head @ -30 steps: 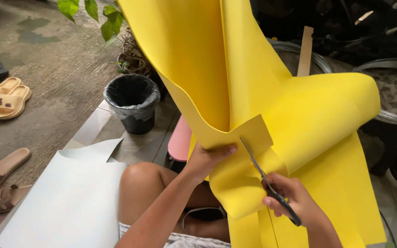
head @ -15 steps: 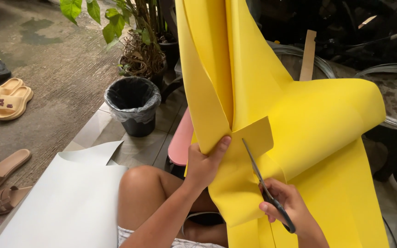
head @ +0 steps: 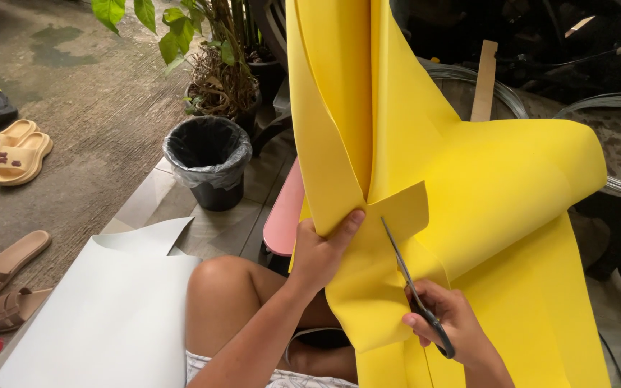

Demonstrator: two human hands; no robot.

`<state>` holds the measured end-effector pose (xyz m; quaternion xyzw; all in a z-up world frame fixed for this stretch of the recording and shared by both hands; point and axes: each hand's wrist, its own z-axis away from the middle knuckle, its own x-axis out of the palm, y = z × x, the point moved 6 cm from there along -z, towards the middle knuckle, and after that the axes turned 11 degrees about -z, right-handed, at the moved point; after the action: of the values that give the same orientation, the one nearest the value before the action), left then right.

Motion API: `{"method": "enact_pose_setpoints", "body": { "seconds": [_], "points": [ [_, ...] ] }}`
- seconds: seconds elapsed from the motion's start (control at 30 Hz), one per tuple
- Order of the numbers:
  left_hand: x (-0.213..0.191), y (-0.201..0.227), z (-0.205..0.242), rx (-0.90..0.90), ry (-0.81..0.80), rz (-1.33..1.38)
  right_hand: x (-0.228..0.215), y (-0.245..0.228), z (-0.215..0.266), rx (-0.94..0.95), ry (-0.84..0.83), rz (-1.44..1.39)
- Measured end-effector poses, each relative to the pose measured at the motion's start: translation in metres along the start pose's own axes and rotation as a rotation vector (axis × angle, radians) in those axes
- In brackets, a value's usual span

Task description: Cutting a strip of yellow foam and then making many small cuts along the edge to create a fringe effect.

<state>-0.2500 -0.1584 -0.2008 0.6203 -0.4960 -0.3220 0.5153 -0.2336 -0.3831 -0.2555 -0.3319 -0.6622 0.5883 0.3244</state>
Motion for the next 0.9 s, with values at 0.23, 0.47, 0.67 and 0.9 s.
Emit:
{"method": "enact_pose_setpoints", "body": {
  "seconds": [0.23,0.47,0.67,0.9],
  "points": [
    [0.002,0.008,0.003,0.053,0.016,-0.047,0.002,-0.01,-0.003,-0.006,0.003,0.024],
    [0.003,0.022,0.005,0.179,0.01,-0.226,0.011,-0.024,-0.008,-0.048,-0.003,0.031],
    [0.001,0.011,0.004,0.16,0.04,-0.194,0.01,-0.02,-0.01,-0.04,-0.032,0.075],
    [-0.001,0.001,0.003,0.176,0.04,-0.124,0.004,-0.009,-0.009,0.065,-0.004,0.056]
  ]
}}
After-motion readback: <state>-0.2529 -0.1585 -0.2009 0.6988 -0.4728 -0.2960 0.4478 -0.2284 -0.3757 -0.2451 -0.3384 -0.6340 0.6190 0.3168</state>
